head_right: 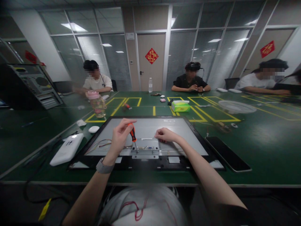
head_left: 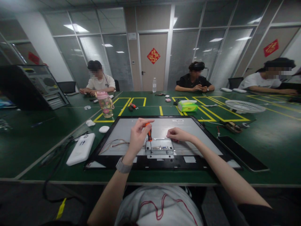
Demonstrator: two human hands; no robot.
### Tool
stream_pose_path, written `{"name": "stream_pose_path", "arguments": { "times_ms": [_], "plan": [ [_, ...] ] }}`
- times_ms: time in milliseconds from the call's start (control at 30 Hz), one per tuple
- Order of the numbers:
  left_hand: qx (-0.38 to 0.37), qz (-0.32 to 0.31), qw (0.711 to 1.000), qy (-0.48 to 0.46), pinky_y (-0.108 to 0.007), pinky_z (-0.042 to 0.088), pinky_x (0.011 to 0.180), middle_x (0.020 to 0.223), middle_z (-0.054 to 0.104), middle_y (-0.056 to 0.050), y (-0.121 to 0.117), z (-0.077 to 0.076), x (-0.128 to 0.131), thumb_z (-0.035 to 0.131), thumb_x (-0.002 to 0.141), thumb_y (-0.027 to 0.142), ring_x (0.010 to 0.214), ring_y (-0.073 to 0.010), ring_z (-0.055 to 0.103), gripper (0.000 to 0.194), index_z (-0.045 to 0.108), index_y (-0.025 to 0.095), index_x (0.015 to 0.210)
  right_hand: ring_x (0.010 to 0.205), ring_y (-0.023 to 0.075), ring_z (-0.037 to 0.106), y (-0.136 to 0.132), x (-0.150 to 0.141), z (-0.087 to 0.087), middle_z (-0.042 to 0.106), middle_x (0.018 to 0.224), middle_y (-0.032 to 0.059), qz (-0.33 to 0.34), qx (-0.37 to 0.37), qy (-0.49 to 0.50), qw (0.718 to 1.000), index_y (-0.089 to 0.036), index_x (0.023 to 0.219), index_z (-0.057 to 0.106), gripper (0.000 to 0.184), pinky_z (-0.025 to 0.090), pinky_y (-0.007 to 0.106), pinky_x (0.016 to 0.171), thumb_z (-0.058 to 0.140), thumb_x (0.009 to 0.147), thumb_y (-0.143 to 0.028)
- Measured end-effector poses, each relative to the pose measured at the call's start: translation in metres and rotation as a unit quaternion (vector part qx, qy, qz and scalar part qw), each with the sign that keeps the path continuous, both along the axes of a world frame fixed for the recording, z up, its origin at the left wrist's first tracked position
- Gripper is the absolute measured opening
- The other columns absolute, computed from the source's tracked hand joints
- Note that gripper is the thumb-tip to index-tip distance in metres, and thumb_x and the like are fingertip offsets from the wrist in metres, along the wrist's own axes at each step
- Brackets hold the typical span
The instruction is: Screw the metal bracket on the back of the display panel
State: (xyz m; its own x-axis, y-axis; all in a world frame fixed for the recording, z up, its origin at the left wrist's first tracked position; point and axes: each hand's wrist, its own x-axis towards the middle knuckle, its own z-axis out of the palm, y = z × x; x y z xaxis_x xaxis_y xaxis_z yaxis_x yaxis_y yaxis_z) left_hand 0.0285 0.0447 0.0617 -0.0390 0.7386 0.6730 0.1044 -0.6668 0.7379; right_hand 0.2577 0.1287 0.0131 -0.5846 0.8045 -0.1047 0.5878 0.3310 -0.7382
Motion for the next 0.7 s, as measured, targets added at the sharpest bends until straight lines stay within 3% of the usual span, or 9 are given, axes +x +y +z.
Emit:
{"name": "stream_pose_path", "arguments": {
  "times_ms": [167, 333, 533, 700],
  "plan": [
    [-0.043, -0.037, 0.998, -0.017, -0.025, 0.044, 0.072, 0.081, 0.063, -0.005, 0.0011, -0.0029, -0.0013, 0.044, 0.091, 0.033, 0.078, -0.0145, 0.058, 0.031, 0.066, 0.016, 0.105, 0.043, 0.0074, 0.043, -0.0002, 0.0002, 0.0006, 0.048, 0.053, -0.0045, 0.001, -0.001, -0.001, 1.0, -0.016, 0.072, 0.051, 0.037, 0.037, 0.021, 0.041, 0.055, 0.077, -0.052],
    [-0.015, -0.016, 1.0, -0.001, -0.023, 0.044, 0.069, 0.083, 0.057, -0.003, -0.0007, -0.0005, -0.0002, 0.059, 0.082, 0.031, 0.072, -0.0117, 0.055, 0.019, 0.07, 0.018, 0.091, 0.043, 0.0074, 0.043, 0.0009, 0.0004, -0.0007, 0.048, 0.054, -0.0045, 0.001, -0.002, -0.001, 1.0, -0.016, 0.073, 0.05, 0.037, 0.037, 0.021, 0.041, 0.054, 0.077, -0.053],
    [-0.067, -0.065, 0.995, -0.037, -0.026, 0.043, 0.075, 0.082, 0.061, -0.005, 0.0029, -0.0046, -0.0002, 0.04, 0.091, 0.034, 0.08, -0.0159, 0.057, 0.032, 0.064, 0.017, 0.102, 0.043, 0.0073, 0.043, 0.0017, 0.0007, -0.002, 0.048, 0.053, -0.0047, 0.002, 0.0, -0.004, 1.0, -0.016, 0.073, 0.051, 0.037, 0.036, 0.02, 0.04, 0.054, 0.077, -0.053],
    [-0.016, -0.022, 1.0, -0.001, -0.024, 0.042, 0.071, 0.082, 0.057, -0.004, 0.0025, -0.0034, -0.0008, 0.052, 0.086, 0.036, 0.076, -0.0142, 0.053, 0.025, 0.068, 0.017, 0.086, 0.043, 0.0073, 0.043, 0.0008, 0.0003, -0.0006, 0.048, 0.054, -0.0045, 0.001, 0.001, -0.007, 1.0, -0.015, 0.074, 0.052, 0.036, 0.037, 0.02, 0.041, 0.055, 0.077, -0.051]
  ]
}}
